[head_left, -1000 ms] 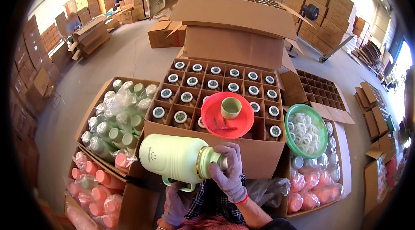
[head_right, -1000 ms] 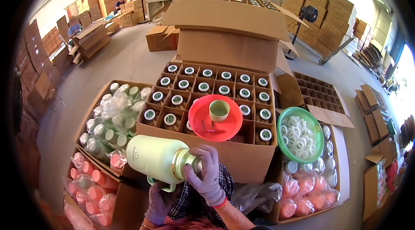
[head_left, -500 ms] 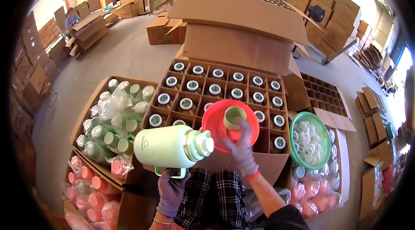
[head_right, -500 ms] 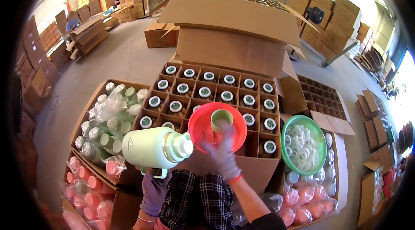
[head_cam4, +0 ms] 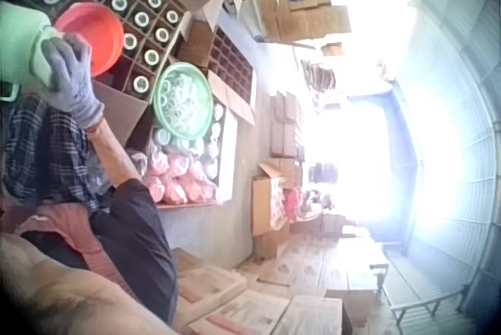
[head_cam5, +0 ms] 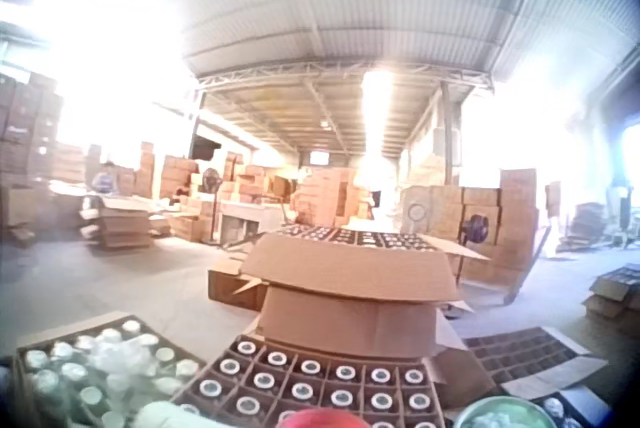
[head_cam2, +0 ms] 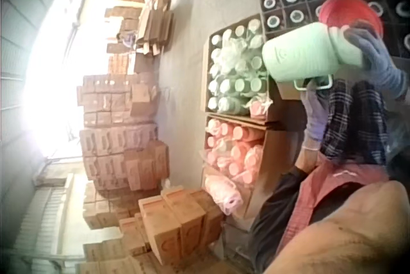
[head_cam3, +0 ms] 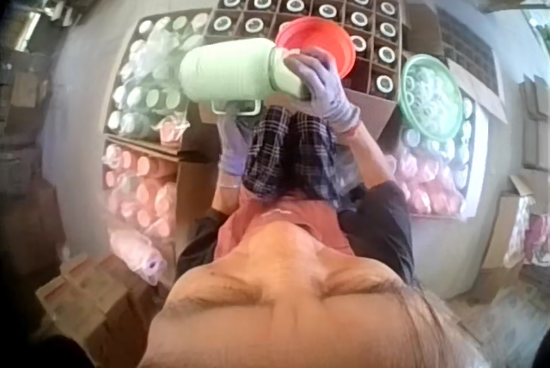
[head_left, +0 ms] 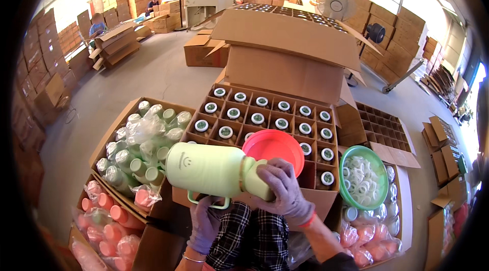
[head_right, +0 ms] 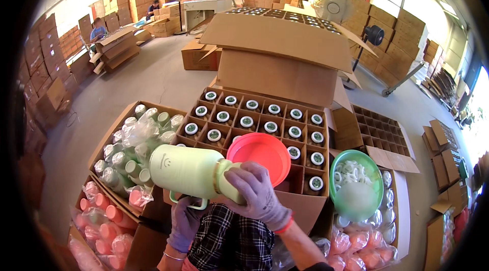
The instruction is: The person sits on the floor in a warehouse and assembles thermos bottles. They place white plastic rings into the necks of green and pink bottles, then insert the bottles into plastic bags and place them into cardboard boxes.
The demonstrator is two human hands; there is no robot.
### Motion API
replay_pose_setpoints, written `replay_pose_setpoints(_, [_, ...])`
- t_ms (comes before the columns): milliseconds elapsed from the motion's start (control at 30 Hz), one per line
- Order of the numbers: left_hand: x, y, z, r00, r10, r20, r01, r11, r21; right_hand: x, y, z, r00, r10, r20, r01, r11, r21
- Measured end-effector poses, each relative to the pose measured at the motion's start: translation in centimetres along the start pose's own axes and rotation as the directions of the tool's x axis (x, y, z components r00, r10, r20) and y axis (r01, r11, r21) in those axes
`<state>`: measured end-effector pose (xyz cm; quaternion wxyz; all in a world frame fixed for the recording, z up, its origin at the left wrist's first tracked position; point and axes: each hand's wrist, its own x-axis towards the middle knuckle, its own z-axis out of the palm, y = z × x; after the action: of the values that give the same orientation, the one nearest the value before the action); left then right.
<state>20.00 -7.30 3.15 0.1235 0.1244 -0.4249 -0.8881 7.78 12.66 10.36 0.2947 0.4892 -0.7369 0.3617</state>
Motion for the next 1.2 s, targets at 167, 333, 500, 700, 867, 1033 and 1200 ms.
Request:
replay_pose_setpoints(167, [-0.7,-1.3,-0.5,0.722,0.537,0.436,-0.630,0.251,0.735,-2.0,0.2,0.6,0.766,0.641,0.034,-0.574,0.660,0.485])
replay_pose_setpoints(333, [-2.8,1.5,-1.8,0.997,0.049,0.063,-0.033,0.974,-0.224,-6.4,2.1,1.6,0.835,0.470,0.288,-0.495,0.411,0.765])
replay_pose_setpoints(500, [0.9,4.7,1.7,0.319,0.278,0.906,-0.912,0.349,0.214,-2.4,4.8,-0.9,0.240,0.381,0.893,-0.958,-0.058,0.282])
replay_pose_setpoints(700, [-8.9,-3.3,-9.9,0.279,0.097,0.956,-0.959,-0.017,0.281,0.6,-3.2,3.8,0.213,0.236,0.948,-0.807,0.590,0.035])
replay_pose_setpoints(867, [-9.6,1.8,-14.6,0.360,-0.141,0.922,-0.927,-0.165,0.337,-3.1,-5.6,2.7,0.246,-0.020,0.969,-0.463,0.876,0.135])
replay_pose_setpoints(1033, [2.2,5.4,-25.8,0.770,0.500,0.397,-0.337,-0.210,0.918,0.6,-8.7,1.7,0.318,0.234,0.919,-0.631,0.775,0.021])
replay_pose_setpoints(1200, [11.7,6.8,-41.8,0.623,0.738,-0.257,0.327,0.052,0.943,-1.6,-3.4,1.8,0.375,0.601,0.706,-0.903,0.408,0.133])
